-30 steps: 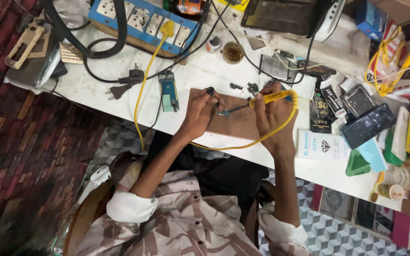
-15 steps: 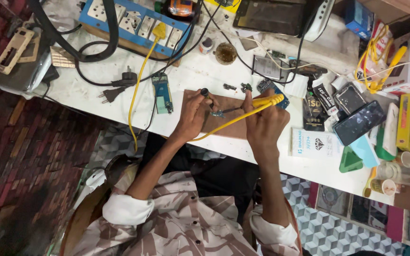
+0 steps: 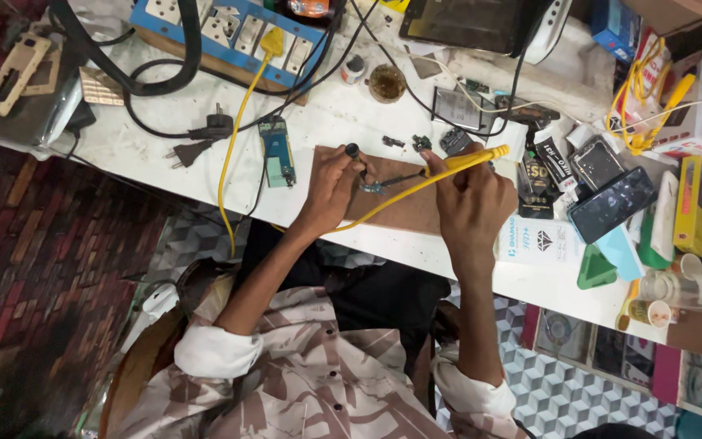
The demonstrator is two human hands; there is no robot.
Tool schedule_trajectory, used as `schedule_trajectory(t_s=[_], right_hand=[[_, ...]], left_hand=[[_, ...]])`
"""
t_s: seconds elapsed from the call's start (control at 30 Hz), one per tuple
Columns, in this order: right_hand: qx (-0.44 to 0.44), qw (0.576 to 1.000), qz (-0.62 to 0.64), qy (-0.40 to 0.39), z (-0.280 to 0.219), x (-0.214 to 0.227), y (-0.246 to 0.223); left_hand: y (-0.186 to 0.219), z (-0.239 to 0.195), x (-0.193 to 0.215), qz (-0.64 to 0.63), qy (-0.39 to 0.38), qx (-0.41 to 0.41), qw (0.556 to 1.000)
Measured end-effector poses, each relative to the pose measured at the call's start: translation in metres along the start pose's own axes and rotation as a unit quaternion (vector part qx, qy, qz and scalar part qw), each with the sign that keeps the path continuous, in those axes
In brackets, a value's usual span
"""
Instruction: The person uses a soldering iron and solder wire to attach components to a small circuit board. They repeatedly heat joints and apply solder while holding the board steady on a wooden mat.
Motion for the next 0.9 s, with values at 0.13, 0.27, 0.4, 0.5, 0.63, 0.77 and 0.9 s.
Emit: schedule_trajectory(t_s=[0.13,0.27,0.4,0.5,0.63,0.77,0.9], right_hand=[[-0.047,0.995,0.073,-0.045,0.001,0.004,0.001],[-0.071,0.991,0.102,-0.059,-0.004,0.002,-0.004],[-0.060,0.986,0.156,-0.017,-0.018,-0.003,0.001],[-0.069,0.971,0.222,0.054,-0.032,-0.008,0.018],[-0.109,0.895,0.379,0.209,-0.043,-0.020,0.050],[-0.132,0.869,0.417,0.232,-0.039,-0.049,0.086],[-0.096,0.852,0.467,0.215,-0.012,-0.084,0.110]], left_hand=[[0.002,0.001,-0.001,-0.020,-0.003,-0.017,1.000],[0.006,0.002,0.001,-0.016,-0.007,-0.029,0.999],[0.002,-0.001,0.001,-0.013,-0.005,-0.016,1.000],[-0.004,-0.004,0.001,0.005,-0.008,-0.025,1.000],[-0.003,0.003,0.000,-0.084,0.001,-0.089,0.992],[-0.009,0.002,0.000,-0.020,0.010,-0.040,0.999],[-0.014,0.000,0.000,-0.029,0.009,0.010,0.999]])
Point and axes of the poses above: each hand's wrist, its own z-axis towards the middle knuckle, its own x-axis out of the back of the hand, y = z × x, the point moved 4 cm from there along z, towards the middle knuckle, and after that the axes turned 1 degree about x, right-handed, at the moved point
